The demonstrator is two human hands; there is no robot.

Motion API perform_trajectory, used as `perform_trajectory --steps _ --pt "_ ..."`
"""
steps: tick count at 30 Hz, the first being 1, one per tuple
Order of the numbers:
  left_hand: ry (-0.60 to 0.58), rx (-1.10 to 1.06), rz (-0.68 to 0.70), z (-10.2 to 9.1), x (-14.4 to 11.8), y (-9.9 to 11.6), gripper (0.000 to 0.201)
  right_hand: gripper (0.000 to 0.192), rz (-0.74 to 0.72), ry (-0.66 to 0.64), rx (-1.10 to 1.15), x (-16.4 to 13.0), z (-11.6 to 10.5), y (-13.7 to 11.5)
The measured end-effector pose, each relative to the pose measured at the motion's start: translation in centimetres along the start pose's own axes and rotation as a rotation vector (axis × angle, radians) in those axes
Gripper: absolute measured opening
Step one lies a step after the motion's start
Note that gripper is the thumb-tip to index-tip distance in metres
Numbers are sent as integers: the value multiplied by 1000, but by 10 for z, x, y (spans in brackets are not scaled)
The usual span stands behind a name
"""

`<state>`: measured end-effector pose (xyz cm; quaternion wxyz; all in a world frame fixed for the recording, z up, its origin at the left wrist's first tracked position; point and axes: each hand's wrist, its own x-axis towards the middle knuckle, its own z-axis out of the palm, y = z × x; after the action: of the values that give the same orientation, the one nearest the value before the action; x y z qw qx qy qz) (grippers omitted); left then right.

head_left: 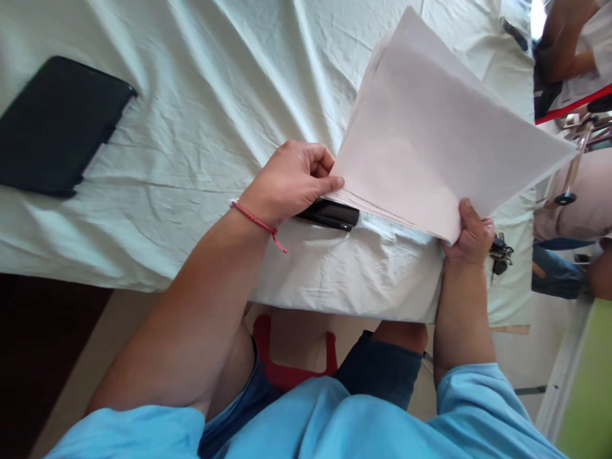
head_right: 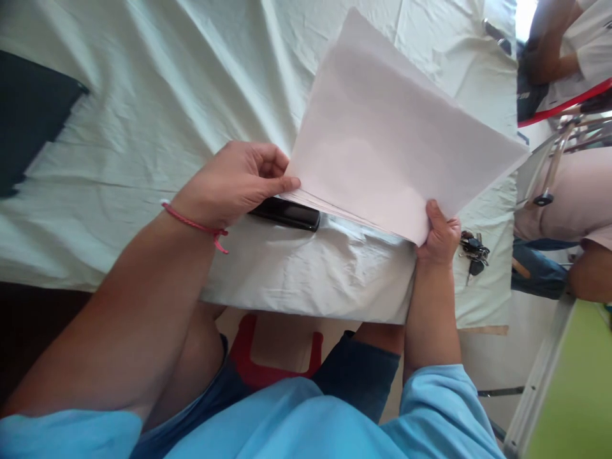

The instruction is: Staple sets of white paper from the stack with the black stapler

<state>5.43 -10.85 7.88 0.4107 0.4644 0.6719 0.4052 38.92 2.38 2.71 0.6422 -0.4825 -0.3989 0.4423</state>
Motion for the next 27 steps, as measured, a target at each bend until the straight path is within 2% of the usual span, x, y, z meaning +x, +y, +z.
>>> perform_trajectory --steps 6,12,17,22,25,27 --pt "37 12 -18 -2 -4 7 40 40 -17 -11 7 2 -2 4" --pt "-52 -60 20 -2 -6 9 20 35 -22 -38 40 7 -5 7" --pt "-20 -25 -2 -3 -6 10 33 35 -59 -73 47 8 -6 8" --pt "23 -106 -3 0 -4 7 43 39 -32 -73 24 8 -8 10" --pt "50 -160 23 2 -3 6 43 41 -4 -59 24 9 -10 8" --pt "52 -181 42 3 -2 5 35 44 -14 -63 41 9 -10 7"
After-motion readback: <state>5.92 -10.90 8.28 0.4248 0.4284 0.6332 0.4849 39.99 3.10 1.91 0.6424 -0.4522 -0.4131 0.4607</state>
